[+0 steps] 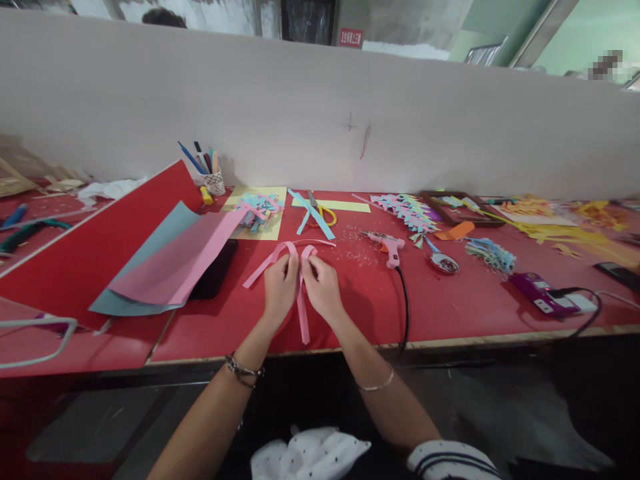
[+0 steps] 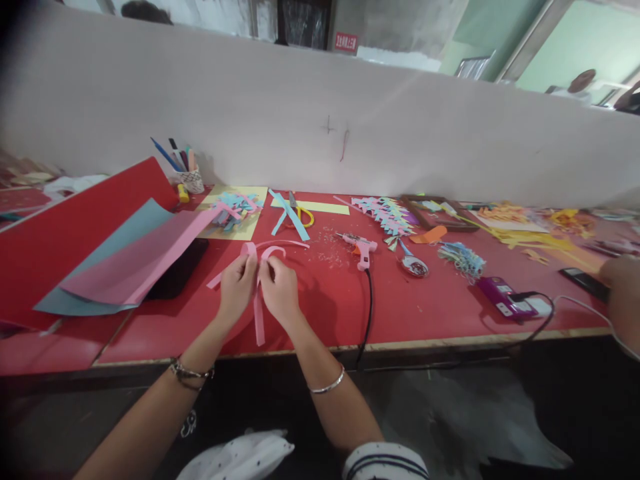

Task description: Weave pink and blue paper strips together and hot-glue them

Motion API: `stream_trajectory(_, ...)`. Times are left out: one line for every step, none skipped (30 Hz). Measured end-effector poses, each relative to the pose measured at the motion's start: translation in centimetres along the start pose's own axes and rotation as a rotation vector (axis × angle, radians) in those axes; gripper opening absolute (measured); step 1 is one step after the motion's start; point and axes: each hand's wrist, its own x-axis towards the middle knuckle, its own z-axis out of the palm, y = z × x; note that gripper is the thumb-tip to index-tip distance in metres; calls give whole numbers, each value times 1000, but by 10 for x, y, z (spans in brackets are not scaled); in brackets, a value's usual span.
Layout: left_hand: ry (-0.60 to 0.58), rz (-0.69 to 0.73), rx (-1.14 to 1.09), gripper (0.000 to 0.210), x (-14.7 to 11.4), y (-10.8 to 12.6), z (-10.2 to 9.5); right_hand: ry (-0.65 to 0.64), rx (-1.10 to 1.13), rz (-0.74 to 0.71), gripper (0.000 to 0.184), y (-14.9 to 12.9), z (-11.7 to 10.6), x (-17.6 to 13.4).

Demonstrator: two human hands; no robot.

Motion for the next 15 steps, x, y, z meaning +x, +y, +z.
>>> stream_trajectory(15,-24,-14,36,0,1,0,6,8,2,27,0,1,0)
stream_trajectory(29,-46,-31,37,0,1,1,15,19,5,27,1,1,1)
stream_trajectory(36,-63,-50,37,-1,1,1,28,35,12,27,2,2,1)
stream_trajectory(35,-71,-72,37,-2,2,2,45,55,25,28,3,2,1)
stream_trajectory(26,-71,-92,37,-3,2,3,65,78,44,28,4,3,2)
stream_trajectory(8,-62,-103,37,-5,2,4,87,102,65,28,4,3,3)
stream_trajectory(-16,-47,-102,37,-6,1,5,109,126,86,28,5,3,3)
stream_trajectory(-42,-29,-90,37,-7,1,6,125,148,108,28,5,3,4)
stream_trajectory(-62,-13,-70,37,-8,0,7,134,169,126,28,5,3,5)
stream_trajectory(-77,1,-47,37,-8,0,7,132,185,135,28,5,3,5)
stream_trajectory(-87,14,-27,37,-8,-1,7,122,190,133,27,4,2,5)
stream_trajectory(-90,27,-12,37,-8,-1,6,105,184,121,27,3,2,4)
stream_trajectory(-89,40,-1,37,-7,-1,6,85,166,100,27,2,2,4)
stream_trajectory(-87,53,10,36,-6,-1,5,68,139,77,27,1,1,3)
stream_trajectory(-86,65,22,36,-5,-1,4,56,108,53,27,1,1,2)
